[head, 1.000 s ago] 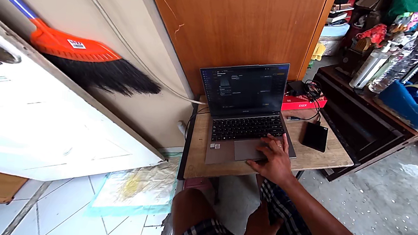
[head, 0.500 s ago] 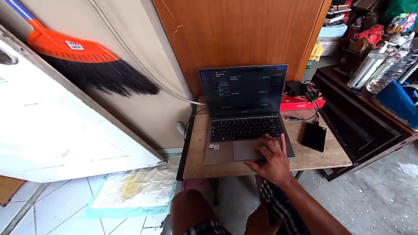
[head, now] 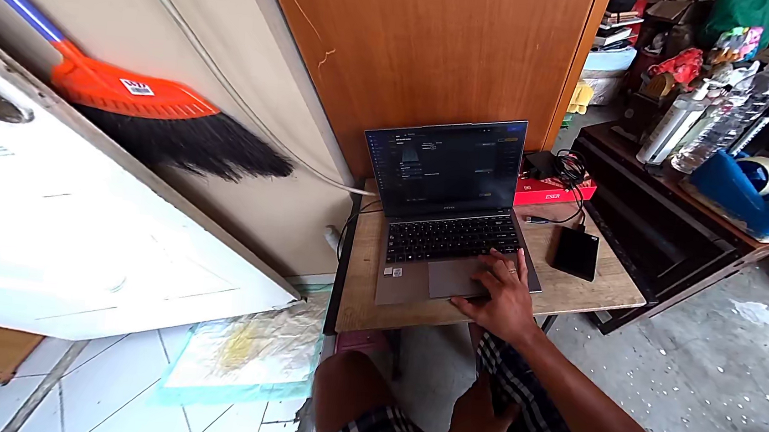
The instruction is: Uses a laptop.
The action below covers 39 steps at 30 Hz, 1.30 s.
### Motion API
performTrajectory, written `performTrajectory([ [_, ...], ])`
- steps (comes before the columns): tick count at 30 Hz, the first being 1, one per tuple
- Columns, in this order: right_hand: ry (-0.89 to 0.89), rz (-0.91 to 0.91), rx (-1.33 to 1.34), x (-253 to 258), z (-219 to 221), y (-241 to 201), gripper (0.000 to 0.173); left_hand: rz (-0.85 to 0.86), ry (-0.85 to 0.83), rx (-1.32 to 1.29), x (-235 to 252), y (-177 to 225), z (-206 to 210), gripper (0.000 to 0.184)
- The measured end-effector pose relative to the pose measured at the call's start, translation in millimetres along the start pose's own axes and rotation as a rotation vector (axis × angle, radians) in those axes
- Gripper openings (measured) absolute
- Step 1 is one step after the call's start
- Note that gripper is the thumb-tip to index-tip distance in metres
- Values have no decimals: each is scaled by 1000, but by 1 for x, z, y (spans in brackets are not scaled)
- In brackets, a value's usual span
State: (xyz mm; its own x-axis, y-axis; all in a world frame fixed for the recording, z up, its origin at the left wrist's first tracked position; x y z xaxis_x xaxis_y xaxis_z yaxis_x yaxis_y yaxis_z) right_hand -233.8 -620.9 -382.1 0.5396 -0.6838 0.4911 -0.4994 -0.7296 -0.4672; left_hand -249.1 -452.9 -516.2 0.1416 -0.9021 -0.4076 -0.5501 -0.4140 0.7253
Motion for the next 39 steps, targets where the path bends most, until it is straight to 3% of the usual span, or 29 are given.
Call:
performTrajectory([
  [29, -9, -32, 18, 1, 0, -1, 58, -14, -4, 4, 1, -2, 1, 89],
  [39, -57, -85, 34, -1, 4, -2, 49, -13, -7, 15, 1, -2, 2, 89],
])
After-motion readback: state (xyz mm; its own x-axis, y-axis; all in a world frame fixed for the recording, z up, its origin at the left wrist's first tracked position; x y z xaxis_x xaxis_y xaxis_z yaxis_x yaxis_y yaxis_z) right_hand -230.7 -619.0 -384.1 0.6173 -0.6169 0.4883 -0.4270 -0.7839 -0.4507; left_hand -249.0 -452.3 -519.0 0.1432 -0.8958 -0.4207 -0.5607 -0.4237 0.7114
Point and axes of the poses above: each hand's wrist, its own x-axis towards the middle knuckle, its own z-axis out of the palm, y = z × x, the point moved 5 cm from there along x, towards the middle knuckle, and after that the axes turned 13 degrees about z, right-handed, at the moved point
